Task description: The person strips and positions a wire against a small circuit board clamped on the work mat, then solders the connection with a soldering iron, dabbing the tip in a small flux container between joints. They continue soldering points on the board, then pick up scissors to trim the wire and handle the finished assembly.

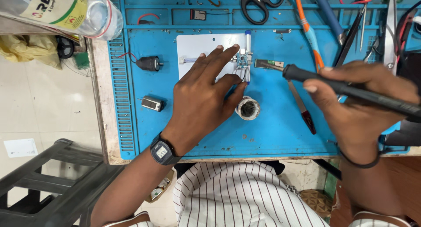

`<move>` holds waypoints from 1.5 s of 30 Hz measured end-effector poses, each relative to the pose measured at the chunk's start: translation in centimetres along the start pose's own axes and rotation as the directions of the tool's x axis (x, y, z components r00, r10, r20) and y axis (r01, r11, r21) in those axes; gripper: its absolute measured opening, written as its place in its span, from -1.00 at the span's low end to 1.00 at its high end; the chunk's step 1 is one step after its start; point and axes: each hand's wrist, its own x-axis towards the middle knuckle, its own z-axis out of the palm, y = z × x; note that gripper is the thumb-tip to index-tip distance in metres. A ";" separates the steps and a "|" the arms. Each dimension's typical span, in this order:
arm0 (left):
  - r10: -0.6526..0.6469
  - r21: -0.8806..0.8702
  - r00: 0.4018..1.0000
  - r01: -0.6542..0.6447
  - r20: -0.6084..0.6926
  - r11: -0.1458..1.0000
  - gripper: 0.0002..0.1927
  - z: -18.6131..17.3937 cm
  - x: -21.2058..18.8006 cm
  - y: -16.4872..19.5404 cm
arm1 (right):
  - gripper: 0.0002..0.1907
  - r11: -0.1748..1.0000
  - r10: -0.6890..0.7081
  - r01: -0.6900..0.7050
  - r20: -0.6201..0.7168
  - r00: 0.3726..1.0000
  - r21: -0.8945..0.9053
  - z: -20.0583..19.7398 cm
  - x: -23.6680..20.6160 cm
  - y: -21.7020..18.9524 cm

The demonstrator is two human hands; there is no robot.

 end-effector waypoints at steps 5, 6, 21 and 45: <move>0.002 0.000 1.000 -0.002 -0.006 1.000 -0.83 0.2 -0.3 0.0 | -0.72 0.996 0.042 -0.036 -0.066 0.997 0.087 2.0 -0.6 0.6; 0.001 0.001 1.000 -0.001 -0.009 1.000 -0.83 0.3 -0.2 -0.1 | -0.73 0.992 0.044 -0.036 -0.058 0.997 0.119 2.4 -0.5 0.6; -0.007 -0.029 1.000 0.006 -0.026 1.000 -0.86 0.4 -0.1 0.0 | -0.72 0.994 0.040 -0.037 -0.027 0.999 0.103 2.9 -0.4 0.8; -0.014 -0.018 1.000 0.014 -0.027 1.000 -0.85 0.5 -0.2 0.1 | -0.73 0.989 0.086 -0.084 -0.016 0.996 0.125 2.9 -0.1 0.4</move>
